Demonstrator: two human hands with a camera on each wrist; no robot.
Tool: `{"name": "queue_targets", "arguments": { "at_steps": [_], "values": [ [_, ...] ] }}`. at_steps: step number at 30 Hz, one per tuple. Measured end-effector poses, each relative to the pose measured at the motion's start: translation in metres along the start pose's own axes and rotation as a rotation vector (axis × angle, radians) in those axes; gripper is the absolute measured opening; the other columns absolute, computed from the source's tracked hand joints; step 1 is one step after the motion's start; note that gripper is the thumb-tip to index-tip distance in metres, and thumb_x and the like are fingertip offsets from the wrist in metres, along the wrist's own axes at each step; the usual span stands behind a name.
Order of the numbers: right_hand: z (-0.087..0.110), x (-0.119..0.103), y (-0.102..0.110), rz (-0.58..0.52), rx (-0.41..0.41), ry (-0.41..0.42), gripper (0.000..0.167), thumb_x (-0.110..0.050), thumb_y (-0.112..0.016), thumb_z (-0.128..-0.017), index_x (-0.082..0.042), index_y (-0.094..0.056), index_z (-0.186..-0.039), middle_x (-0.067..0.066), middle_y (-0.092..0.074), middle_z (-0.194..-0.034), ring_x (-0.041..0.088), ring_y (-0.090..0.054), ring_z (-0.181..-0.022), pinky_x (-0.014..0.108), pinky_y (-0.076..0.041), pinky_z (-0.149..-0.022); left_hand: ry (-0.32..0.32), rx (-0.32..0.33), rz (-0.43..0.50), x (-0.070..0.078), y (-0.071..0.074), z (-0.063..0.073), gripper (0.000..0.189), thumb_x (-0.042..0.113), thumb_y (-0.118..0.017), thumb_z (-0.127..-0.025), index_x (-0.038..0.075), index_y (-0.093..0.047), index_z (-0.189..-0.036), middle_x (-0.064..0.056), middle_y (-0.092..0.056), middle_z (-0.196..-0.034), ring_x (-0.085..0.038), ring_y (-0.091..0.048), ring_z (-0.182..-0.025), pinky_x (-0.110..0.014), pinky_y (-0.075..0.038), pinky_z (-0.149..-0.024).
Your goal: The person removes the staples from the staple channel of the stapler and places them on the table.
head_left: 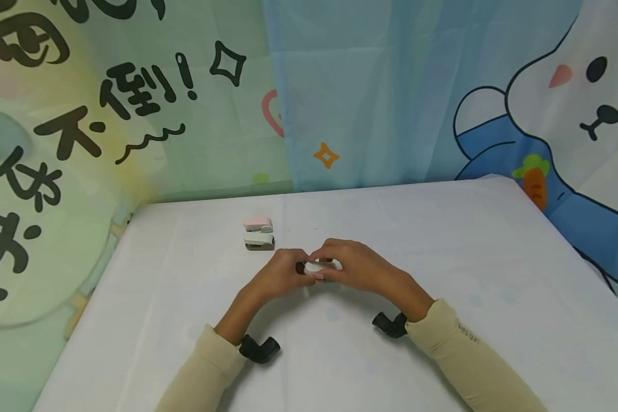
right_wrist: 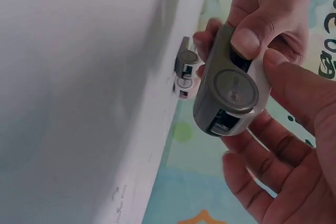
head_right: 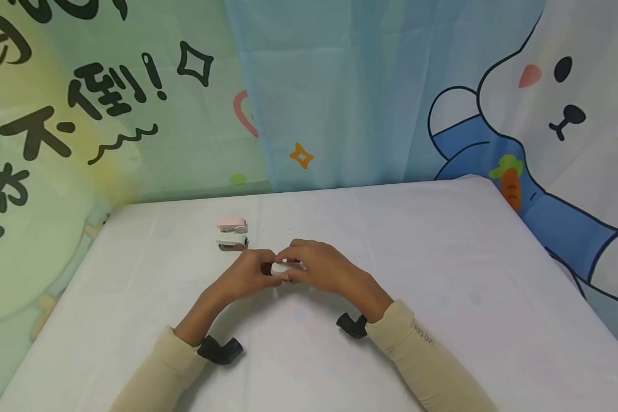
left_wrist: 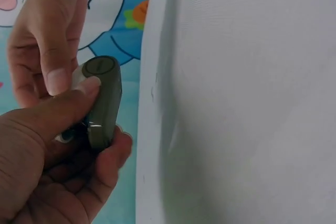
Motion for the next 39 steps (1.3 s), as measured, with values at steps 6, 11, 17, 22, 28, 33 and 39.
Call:
{"name": "queue_targets", "arguments": {
  "at_steps": [6,11,17,22,28,33,39],
  "values": [
    [0.001,0.0,-0.004,-0.009,-0.01,-0.003,0.032,-0.015,-0.072,-0.09,-0.012,-0.061,-0.12,-0.004,-0.061,-0.11,0.012,-0.058,-0.099,0.033,-0.048,-0.084,-0.001,0.02,-0.014,0.001,-0.001,0.001,0.016,0.013,-0.081,-0.08,0.006,-0.068,-0.086,0.003,-0.058,-0.073,-0.009,-0.05,-0.065,-0.023,-0.042,-0.056],
    [0.003,0.0,-0.009,0.044,-0.013,0.082,0.03,-0.008,-0.068,-0.092,-0.014,-0.064,-0.121,-0.003,-0.06,-0.109,0.011,-0.058,-0.095,0.03,-0.048,-0.081,0.022,-0.004,-0.008,-0.004,-0.005,0.001,0.021,0.019,-0.083,-0.079,0.007,-0.068,-0.087,0.003,-0.06,-0.074,-0.009,-0.052,-0.064,-0.024,-0.044,-0.057],
    [0.005,-0.003,-0.019,0.123,-0.066,0.141,0.036,0.002,-0.066,-0.09,-0.02,-0.068,-0.117,-0.001,-0.055,-0.099,0.009,-0.051,-0.072,0.023,-0.044,-0.064,0.031,-0.051,-0.012,-0.008,-0.011,0.002,0.024,0.022,-0.084,-0.078,0.011,-0.063,-0.074,0.007,-0.055,-0.066,-0.008,-0.048,-0.063,-0.023,-0.041,-0.056],
    [0.007,-0.006,-0.024,0.121,-0.089,0.15,0.033,0.005,-0.063,-0.09,-0.022,-0.065,-0.11,-0.002,-0.053,-0.101,0.006,-0.05,-0.066,0.023,-0.043,-0.063,0.047,-0.068,-0.027,-0.01,-0.015,0.003,0.033,0.023,-0.085,-0.077,0.011,-0.055,-0.068,0.006,-0.046,-0.062,-0.008,-0.043,-0.061,-0.024,-0.036,-0.055],
    [0.009,-0.006,-0.024,0.11,-0.129,0.092,0.033,0.003,-0.058,-0.094,-0.023,-0.063,-0.114,-0.003,-0.052,-0.106,0.005,-0.052,-0.073,0.031,-0.043,-0.069,0.061,-0.08,-0.013,-0.01,-0.02,0.004,0.028,0.023,-0.083,-0.08,0.011,-0.058,-0.073,0.004,-0.048,-0.067,-0.009,-0.045,-0.064,-0.024,-0.038,-0.056],
    [0.013,0.004,-0.017,-0.041,-0.118,0.004,0.031,0.0,-0.054,-0.098,-0.018,-0.053,-0.124,-0.003,-0.051,-0.116,0.011,-0.055,-0.096,0.042,-0.044,-0.081,0.067,-0.062,-0.009,-0.01,-0.019,0.002,0.022,0.019,-0.082,-0.081,0.008,-0.063,-0.083,0.002,-0.055,-0.075,-0.011,-0.05,-0.068,-0.026,-0.043,-0.061],
    [0.014,0.012,-0.011,-0.147,-0.121,-0.013,0.031,-0.002,-0.053,-0.099,-0.015,-0.048,-0.127,0.0,-0.052,-0.122,0.019,-0.054,-0.107,0.039,-0.045,-0.089,0.066,-0.061,-0.028,-0.013,-0.018,0.002,0.021,0.018,-0.083,-0.079,0.007,-0.066,-0.086,0.003,-0.059,-0.08,-0.011,-0.053,-0.072,-0.026,-0.046,-0.064]
  ]
}}
Point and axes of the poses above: each hand's wrist, its own z-axis away from the middle knuckle, its own y-axis out of the back of the hand, x = y × z, the point moved 3 cm from there along -z, towards the middle knuckle
